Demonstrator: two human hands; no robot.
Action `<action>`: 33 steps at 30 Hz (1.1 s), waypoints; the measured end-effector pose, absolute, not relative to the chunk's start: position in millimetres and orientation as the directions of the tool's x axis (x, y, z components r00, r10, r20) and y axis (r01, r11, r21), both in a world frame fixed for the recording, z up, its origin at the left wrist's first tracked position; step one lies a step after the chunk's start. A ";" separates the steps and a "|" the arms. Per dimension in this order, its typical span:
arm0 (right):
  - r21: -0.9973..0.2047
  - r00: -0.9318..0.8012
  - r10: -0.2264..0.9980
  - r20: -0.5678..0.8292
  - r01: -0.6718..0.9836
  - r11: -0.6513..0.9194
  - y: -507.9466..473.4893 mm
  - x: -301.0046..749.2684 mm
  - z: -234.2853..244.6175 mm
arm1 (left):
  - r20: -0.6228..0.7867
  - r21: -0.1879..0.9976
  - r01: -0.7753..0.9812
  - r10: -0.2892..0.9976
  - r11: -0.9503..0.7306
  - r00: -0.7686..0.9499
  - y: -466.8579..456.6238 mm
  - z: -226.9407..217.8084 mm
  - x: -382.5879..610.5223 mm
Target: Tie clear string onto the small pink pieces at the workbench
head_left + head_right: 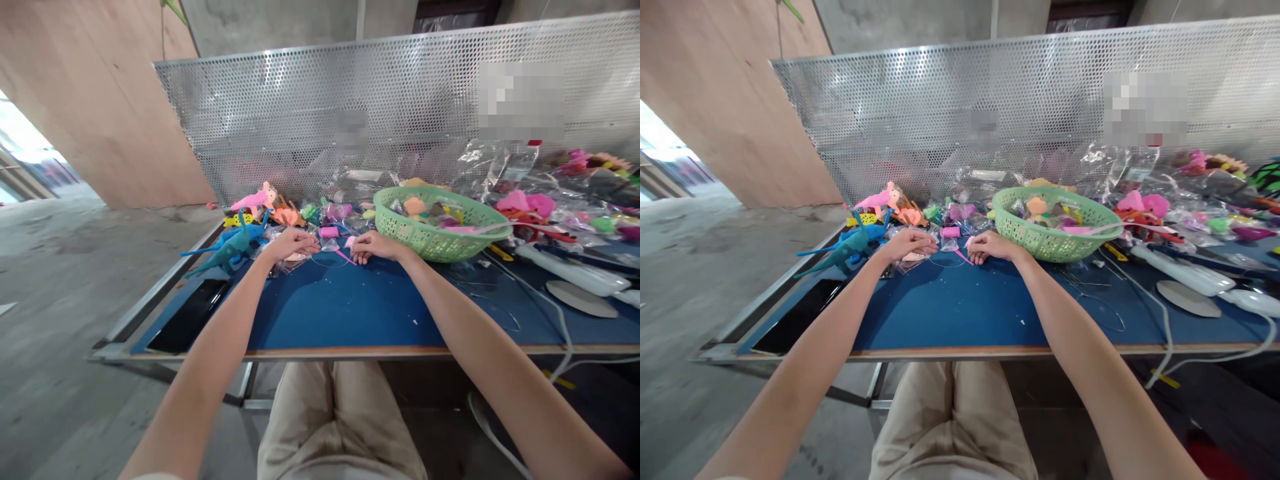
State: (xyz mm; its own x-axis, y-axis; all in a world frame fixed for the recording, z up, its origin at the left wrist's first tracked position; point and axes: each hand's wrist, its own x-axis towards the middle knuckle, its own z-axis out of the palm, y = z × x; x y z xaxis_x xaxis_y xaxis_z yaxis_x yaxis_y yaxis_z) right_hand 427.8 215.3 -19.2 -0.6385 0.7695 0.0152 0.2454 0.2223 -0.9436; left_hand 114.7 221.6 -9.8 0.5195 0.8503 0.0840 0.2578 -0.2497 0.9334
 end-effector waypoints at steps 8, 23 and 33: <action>-0.901 -0.623 0.782 0.009 0.335 0.277 217.2 428.9 -20.8 | 0.124 0.894 0.306 0.837 -0.327 0.533 213.9 -5.1 117.9; -0.839 -0.583 0.809 0.079 0.400 0.370 211.1 419.5 -12.3 | 0.323 0.705 0.440 0.804 -0.557 0.499 217.0 -4.9 120.6; -0.639 -0.600 0.799 -0.043 0.631 0.440 199.7 423.9 3.7 | 0.344 0.548 0.564 0.781 -0.618 0.521 212.6 -0.2 120.5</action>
